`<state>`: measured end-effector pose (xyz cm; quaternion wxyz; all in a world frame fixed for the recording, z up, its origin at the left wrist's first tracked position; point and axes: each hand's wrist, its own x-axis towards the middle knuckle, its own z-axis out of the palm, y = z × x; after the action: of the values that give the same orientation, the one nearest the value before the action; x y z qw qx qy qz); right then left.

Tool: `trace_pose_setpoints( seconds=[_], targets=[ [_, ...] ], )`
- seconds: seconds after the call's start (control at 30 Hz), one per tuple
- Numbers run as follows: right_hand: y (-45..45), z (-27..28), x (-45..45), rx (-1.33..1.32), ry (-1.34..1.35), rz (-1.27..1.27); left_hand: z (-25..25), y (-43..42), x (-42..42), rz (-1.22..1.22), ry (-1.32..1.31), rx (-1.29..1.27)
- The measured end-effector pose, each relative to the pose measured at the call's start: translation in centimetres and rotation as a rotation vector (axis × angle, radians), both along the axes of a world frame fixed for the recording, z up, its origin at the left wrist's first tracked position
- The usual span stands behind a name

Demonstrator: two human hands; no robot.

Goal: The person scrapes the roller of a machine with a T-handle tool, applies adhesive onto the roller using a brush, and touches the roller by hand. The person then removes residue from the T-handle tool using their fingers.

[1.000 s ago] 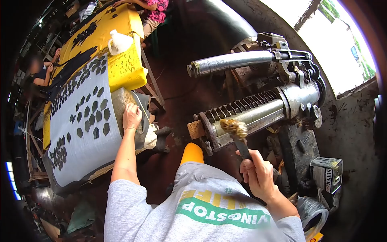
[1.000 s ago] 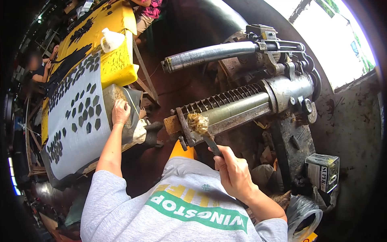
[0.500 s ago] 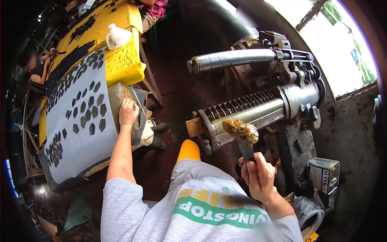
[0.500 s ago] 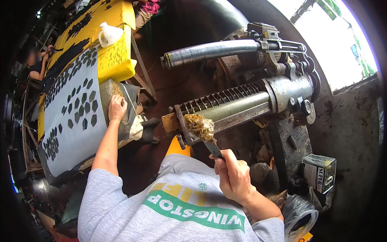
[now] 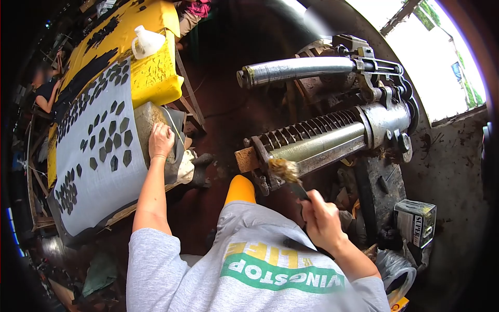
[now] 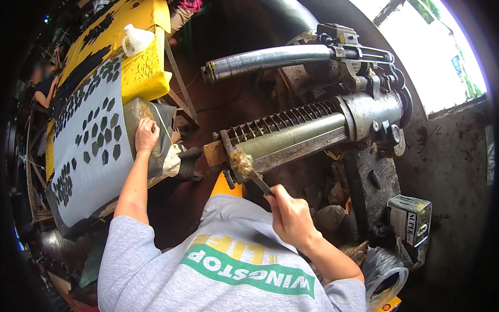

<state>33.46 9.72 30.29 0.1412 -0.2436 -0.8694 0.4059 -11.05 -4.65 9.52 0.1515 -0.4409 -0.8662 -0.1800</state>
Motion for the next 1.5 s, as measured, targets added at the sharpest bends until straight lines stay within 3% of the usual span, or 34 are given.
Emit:
trace_pose_setpoints(
  seconds=[0.3,0.43,0.7,0.83,0.93,1.1,1.27,1.33,1.5],
  targets=[
    [-0.6,2.4,0.6,-0.012,0.142,-0.039,-0.2,-0.2,0.0,-0.030,0.015,0.036],
    [0.0,-1.5,0.4,-0.001,0.019,0.007,-0.1,0.1,-0.1,-0.028,0.011,0.021],
    [-0.6,1.7,1.2,-0.035,0.139,-0.006,-0.1,-0.1,-0.1,-0.031,0.006,0.020],
    [-0.1,-1.8,0.5,0.000,0.051,-0.008,-0.2,0.1,-0.1,-0.034,0.038,0.025],
    [0.1,-0.6,0.6,0.015,0.000,0.013,-0.2,-0.3,-0.1,-0.026,0.026,0.022],
    [-0.3,0.7,1.7,0.032,0.213,0.009,-0.6,-0.2,-0.2,-0.023,0.034,0.034],
    [0.0,-2.8,1.3,-0.006,0.057,-0.010,-0.5,0.0,-0.2,-0.026,0.041,0.034],
    [0.0,-0.8,0.9,-0.006,-0.007,0.010,-0.2,0.0,-0.1,-0.032,0.030,0.038],
    [0.0,1.1,2.2,0.010,0.133,-0.025,-0.5,-0.1,-0.2,-0.031,0.022,0.034]
  ],
)
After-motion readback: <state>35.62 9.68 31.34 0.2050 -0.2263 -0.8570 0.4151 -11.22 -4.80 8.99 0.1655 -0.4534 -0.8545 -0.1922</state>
